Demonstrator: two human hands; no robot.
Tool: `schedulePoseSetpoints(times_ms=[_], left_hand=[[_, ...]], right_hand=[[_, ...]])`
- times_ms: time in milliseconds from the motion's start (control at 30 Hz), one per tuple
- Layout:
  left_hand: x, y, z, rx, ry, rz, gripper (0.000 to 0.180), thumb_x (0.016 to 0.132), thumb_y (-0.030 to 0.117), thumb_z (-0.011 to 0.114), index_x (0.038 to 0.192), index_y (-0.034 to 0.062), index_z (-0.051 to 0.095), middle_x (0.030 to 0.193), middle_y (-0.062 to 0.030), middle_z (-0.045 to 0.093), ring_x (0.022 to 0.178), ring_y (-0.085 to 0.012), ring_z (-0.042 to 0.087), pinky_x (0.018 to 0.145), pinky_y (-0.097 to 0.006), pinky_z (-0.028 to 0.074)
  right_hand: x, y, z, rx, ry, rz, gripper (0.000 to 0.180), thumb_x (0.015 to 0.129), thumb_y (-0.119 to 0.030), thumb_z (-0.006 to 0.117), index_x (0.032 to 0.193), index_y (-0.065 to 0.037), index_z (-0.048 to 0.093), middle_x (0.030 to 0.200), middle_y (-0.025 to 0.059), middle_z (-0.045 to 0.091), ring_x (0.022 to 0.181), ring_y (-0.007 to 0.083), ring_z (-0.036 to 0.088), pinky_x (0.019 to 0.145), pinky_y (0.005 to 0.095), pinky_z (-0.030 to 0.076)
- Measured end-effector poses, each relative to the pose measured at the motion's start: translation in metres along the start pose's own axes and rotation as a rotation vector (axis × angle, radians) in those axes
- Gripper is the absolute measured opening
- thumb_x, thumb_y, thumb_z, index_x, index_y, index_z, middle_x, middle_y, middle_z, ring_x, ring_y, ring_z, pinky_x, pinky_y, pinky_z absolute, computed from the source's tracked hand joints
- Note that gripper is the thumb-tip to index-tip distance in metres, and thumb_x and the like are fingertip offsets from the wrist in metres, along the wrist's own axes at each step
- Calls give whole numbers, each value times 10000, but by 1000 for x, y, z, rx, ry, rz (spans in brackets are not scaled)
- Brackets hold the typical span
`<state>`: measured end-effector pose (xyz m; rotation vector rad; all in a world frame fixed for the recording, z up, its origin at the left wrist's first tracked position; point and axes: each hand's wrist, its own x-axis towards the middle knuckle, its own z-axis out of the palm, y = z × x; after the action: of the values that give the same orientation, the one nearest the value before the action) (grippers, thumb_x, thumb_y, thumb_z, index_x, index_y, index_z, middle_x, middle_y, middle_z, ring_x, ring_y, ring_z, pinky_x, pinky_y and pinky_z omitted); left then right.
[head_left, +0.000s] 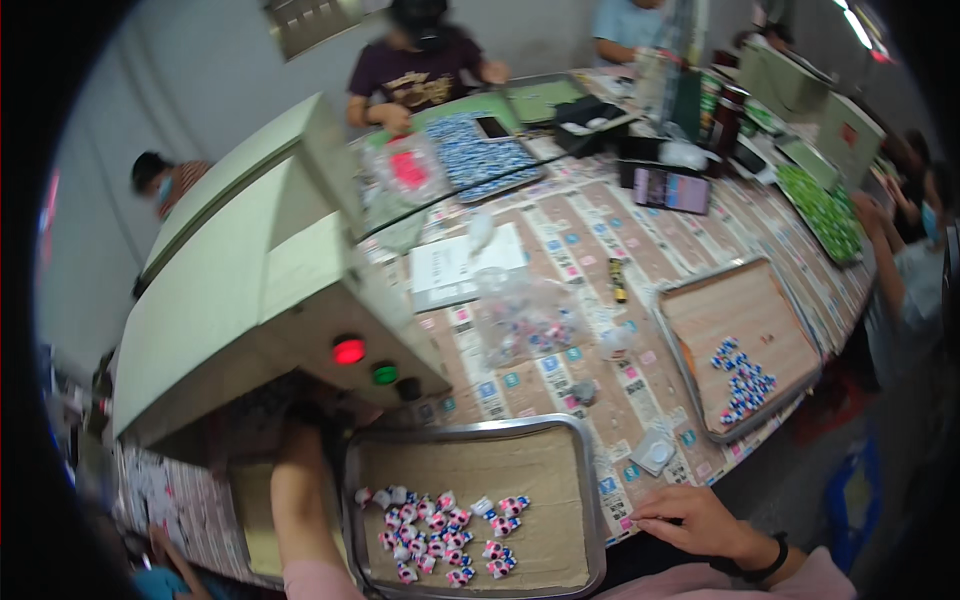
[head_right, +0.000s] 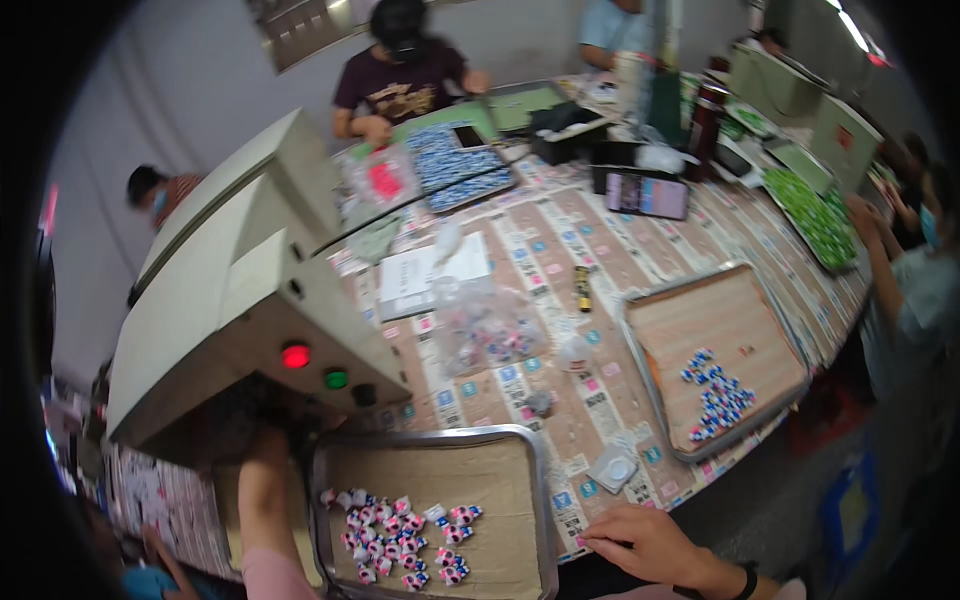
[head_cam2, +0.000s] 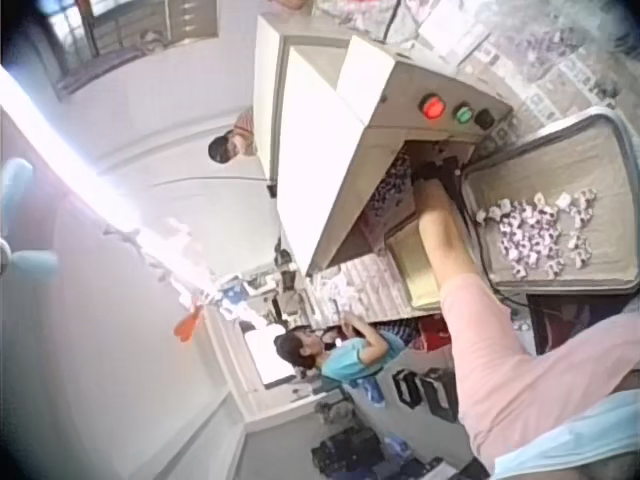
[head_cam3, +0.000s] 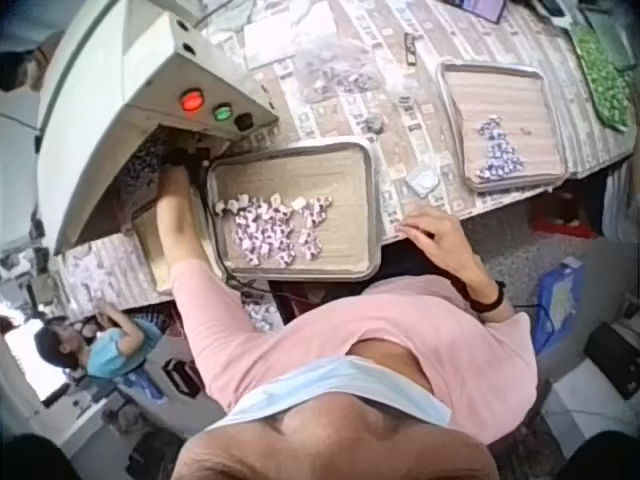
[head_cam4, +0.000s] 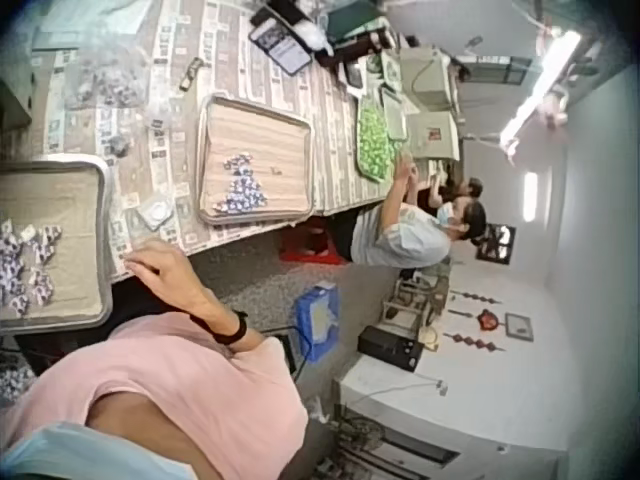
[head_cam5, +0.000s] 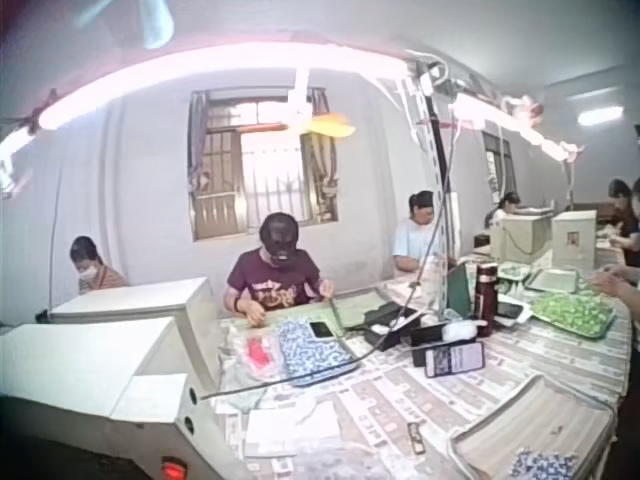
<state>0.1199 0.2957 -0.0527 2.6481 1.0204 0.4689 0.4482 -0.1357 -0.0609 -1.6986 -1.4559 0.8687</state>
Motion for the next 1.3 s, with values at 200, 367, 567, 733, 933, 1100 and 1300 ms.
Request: schedulePoseSetpoints(times_ms=[200,367,567,733,933,1100,1300], left_hand=[[-1,0,-6,22,94,-55,451,789,257,688,1147,4,586,1076,-198,637,952,-342,604,845,-410,482],[-5,-6,4,14,163,-117,438,795,248,683,1145,4,584,1066,-193,639,936,-334,607,831,-404,485],[0,-11,-4,7,249,-200,423,802,237,677,1143,5,582,1053,-188,642,916,-324,612,815,-398,489],[-1,-8,-5,-37,336,-253,410,808,228,671,1141,5,580,1043,-183,645,900,-316,615,801,-393,492],[-15,-21,15,-89,656,-220,291,801,152,631,1045,-4,602,889,-186,613,762,-352,554,692,-389,467],[-13,-6,13,-117,596,-321,456,781,176,663,1192,15,547,1095,-219,591,985,-344,571,807,-393,484],[-7,0,16,-76,523,-404,467,777,174,666,1201,15,552,1123,-216,594,1020,-336,580,842,-385,492]], right_hand=[[-11,-20,-6,-51,41,20,150,816,-56,710,959,-16,729,930,137,712,845,250,692,749,316,536],[-18,-23,-13,-61,8,53,154,864,-47,668,1002,12,703,961,158,694,868,262,679,749,322,522],[-16,-19,-4,-55,40,-8,160,759,-33,728,919,-24,743,860,132,722,792,246,700,719,312,538],[-28,-15,-6,-25,70,-57,156,753,-26,724,907,-17,741,845,139,720,786,246,699,718,317,535],[-43,-10,-11,17,72,-55,147,762,-32,721,907,-11,738,859,140,718,788,248,697,724,314,533],[-48,-7,-16,39,69,-59,144,766,-32,723,908,-15,737,856,140,713,774,243,693,709,307,533],[-58,-6,-19,38,86,-51,148,766,-33,724,913,-21,740,868,134,713,765,223,688,688,297,534]])
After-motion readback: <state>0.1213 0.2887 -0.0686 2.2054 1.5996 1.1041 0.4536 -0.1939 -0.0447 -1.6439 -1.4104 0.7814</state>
